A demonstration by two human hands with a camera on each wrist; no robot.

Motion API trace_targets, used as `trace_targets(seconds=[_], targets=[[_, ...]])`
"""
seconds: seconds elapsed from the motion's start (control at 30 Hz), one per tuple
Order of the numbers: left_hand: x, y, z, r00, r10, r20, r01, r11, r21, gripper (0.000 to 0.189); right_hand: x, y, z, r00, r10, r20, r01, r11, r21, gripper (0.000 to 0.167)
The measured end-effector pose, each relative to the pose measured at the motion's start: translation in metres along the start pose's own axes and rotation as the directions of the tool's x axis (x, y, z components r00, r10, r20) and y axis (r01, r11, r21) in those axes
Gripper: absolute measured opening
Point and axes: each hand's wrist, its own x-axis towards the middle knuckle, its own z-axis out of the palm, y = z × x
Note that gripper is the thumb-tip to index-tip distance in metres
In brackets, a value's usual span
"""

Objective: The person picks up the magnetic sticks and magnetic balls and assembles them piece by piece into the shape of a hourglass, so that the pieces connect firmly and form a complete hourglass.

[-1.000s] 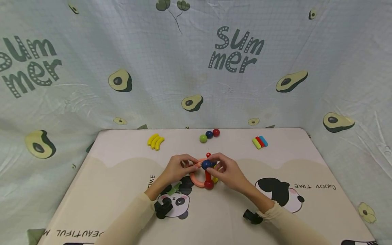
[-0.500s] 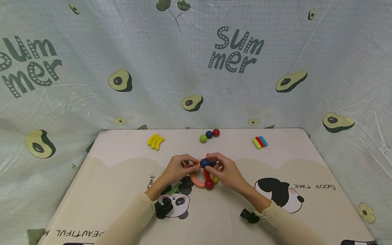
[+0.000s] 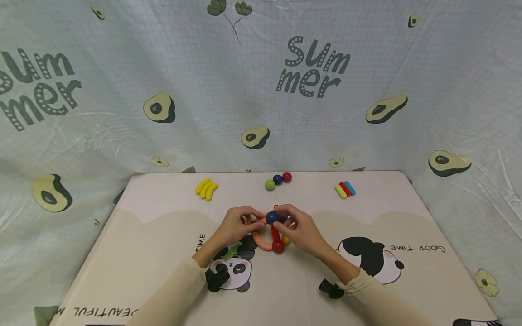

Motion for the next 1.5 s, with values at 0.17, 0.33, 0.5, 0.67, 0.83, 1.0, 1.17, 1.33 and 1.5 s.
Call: trace_targets(seconds=[0.17, 0.33, 0.5, 0.67, 0.83, 1.0, 1.17, 1.33, 1.5], targets=[[-0.001, 0.000, 0.001, 1.000, 0.001, 0.002, -0.001, 1.000, 0.001, 0.025, -0.002, 0.000, 0.003, 1.000, 0.002, -0.023, -0.002, 1.000, 0.011, 0.042], [0.003, -0.003, -0.008, 0.998, 0.011, 0.068, -0.011, 1.000, 0.003, 0.023, -0.002, -0.002, 0.009, 0.999, -0.004, -0.045, 0.005, 1.000, 0.011, 0.040], [0.026, -0.007, -0.023, 0.988, 0.041, 0.148, -0.039, 0.999, -0.014, 0.027, -0.004, -0.002, 0.013, 0.999, -0.012, -0.050, 0.011, 1.000, -0.011, 0.042], [0.051, -0.003, -0.022, 0.939, 0.094, 0.332, -0.088, 0.996, -0.032, 0.036, -0.008, -0.001, 0.018, 0.996, -0.011, -0.085, 0.011, 1.000, -0.004, 0.046], [0.062, -0.008, -0.018, 0.904, 0.085, 0.419, -0.051, 0.994, -0.092, 0.036, -0.008, -0.003, 0.028, 0.990, -0.051, -0.135, 0.052, 0.999, 0.004, 0.042], [0.062, -0.011, -0.015, 0.897, 0.045, 0.439, 0.000, 0.995, -0.102, 0.030, -0.007, -0.006, 0.035, 0.980, -0.072, -0.186, 0.069, 0.997, -0.019, 0.037], [0.060, -0.010, -0.015, 0.915, 0.066, 0.398, -0.033, 0.995, -0.089, 0.028, -0.008, -0.009, 0.033, 0.979, -0.054, -0.195, 0.048, 0.998, -0.036, 0.037], [0.052, -0.007, -0.016, 0.939, 0.066, 0.337, -0.056, 0.998, -0.039, 0.025, -0.009, -0.009, 0.026, 0.987, -0.023, -0.157, 0.018, 0.999, -0.033, 0.036], [0.040, -0.003, -0.016, 0.970, 0.044, 0.240, -0.048, 0.999, 0.011, 0.023, -0.010, -0.006, 0.019, 0.992, -0.025, -0.126, 0.021, 0.999, -0.037, 0.034]])
